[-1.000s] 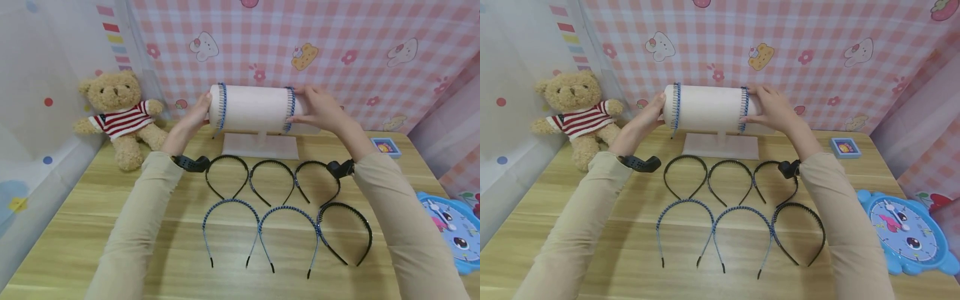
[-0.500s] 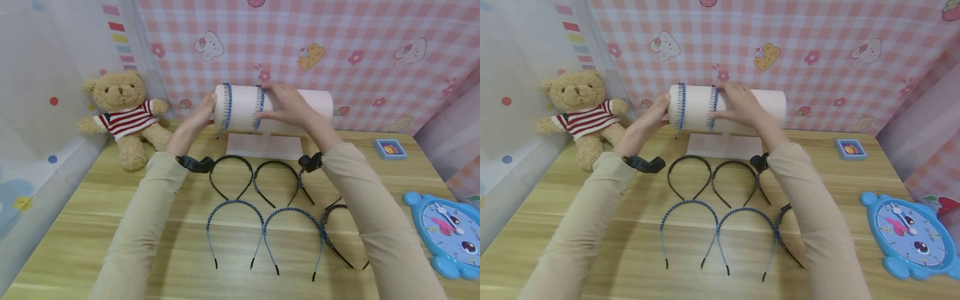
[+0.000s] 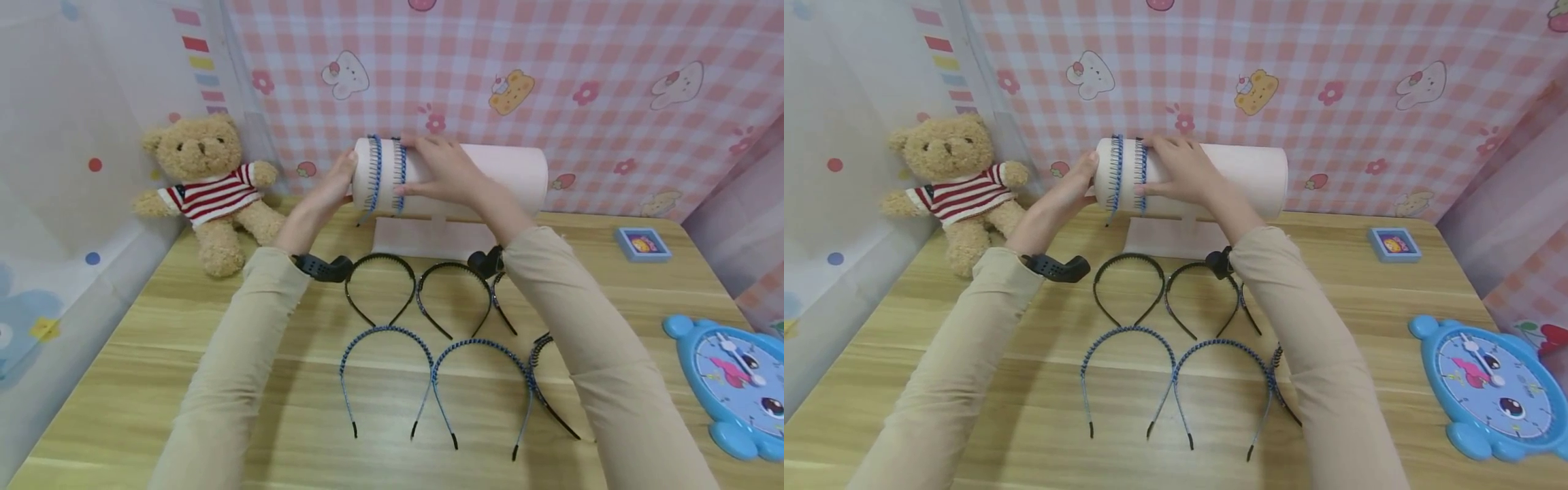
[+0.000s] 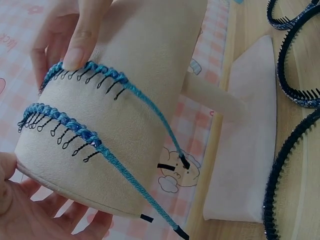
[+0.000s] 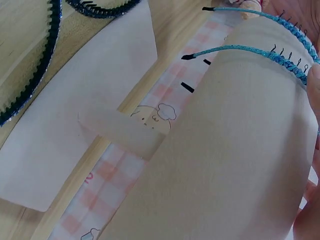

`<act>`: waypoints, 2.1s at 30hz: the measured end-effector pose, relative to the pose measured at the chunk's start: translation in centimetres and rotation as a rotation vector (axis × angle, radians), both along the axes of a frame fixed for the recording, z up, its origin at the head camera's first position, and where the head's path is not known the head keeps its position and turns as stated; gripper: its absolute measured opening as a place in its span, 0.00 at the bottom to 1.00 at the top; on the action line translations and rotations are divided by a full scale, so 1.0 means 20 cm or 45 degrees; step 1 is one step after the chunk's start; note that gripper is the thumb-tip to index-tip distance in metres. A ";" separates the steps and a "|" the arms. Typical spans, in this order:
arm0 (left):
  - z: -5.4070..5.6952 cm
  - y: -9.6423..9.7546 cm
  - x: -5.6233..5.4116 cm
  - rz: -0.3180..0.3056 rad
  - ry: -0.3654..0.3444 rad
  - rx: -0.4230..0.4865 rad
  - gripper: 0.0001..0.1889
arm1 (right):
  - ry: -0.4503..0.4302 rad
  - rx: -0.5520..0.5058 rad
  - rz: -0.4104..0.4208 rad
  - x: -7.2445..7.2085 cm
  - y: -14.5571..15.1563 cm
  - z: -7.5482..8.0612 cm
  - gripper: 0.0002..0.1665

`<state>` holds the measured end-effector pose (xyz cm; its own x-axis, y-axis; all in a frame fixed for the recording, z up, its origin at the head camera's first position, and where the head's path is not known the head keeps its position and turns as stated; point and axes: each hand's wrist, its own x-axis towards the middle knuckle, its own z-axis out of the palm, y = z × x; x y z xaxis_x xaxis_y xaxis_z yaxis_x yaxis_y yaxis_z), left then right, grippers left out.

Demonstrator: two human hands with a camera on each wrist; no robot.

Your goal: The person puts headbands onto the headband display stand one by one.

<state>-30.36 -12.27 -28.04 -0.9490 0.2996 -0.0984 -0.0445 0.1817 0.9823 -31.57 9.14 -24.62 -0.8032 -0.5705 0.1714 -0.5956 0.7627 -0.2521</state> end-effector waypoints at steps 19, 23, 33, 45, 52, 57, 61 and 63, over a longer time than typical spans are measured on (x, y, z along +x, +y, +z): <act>0.00 0.01 0.01 0.004 0.031 -0.019 0.29 | -0.281 -0.356 -0.328 0.12 0.61 0.04 0.64; 0.03 0.02 0.04 0.001 0.013 -0.031 0.29 | -0.419 -0.329 -0.365 0.17 0.83 -0.08 0.66; 0.01 0.01 0.00 -0.016 0.003 -0.025 0.29 | -0.881 0.066 -0.322 0.29 1.06 -0.50 0.36; 0.00 0.01 0.01 -0.001 0.011 -0.022 0.29 | -1.018 -0.036 -0.508 0.26 1.16 -0.38 0.28; 0.01 0.00 0.02 -0.009 0.019 -0.023 0.29 | -0.793 -0.326 -0.787 0.27 1.16 -0.19 0.33; 0.00 0.00 0.02 -0.003 0.024 -0.024 0.29 | -0.441 -0.402 -0.885 0.28 1.03 -0.09 0.30; 0.00 0.00 0.01 -0.003 0.019 -0.016 0.29 | -0.332 -0.452 -0.910 0.30 0.91 -0.02 0.30; 0.00 0.00 0.01 0.001 0.011 -0.008 0.29 | -0.311 -0.483 -0.906 0.30 0.86 0.01 0.31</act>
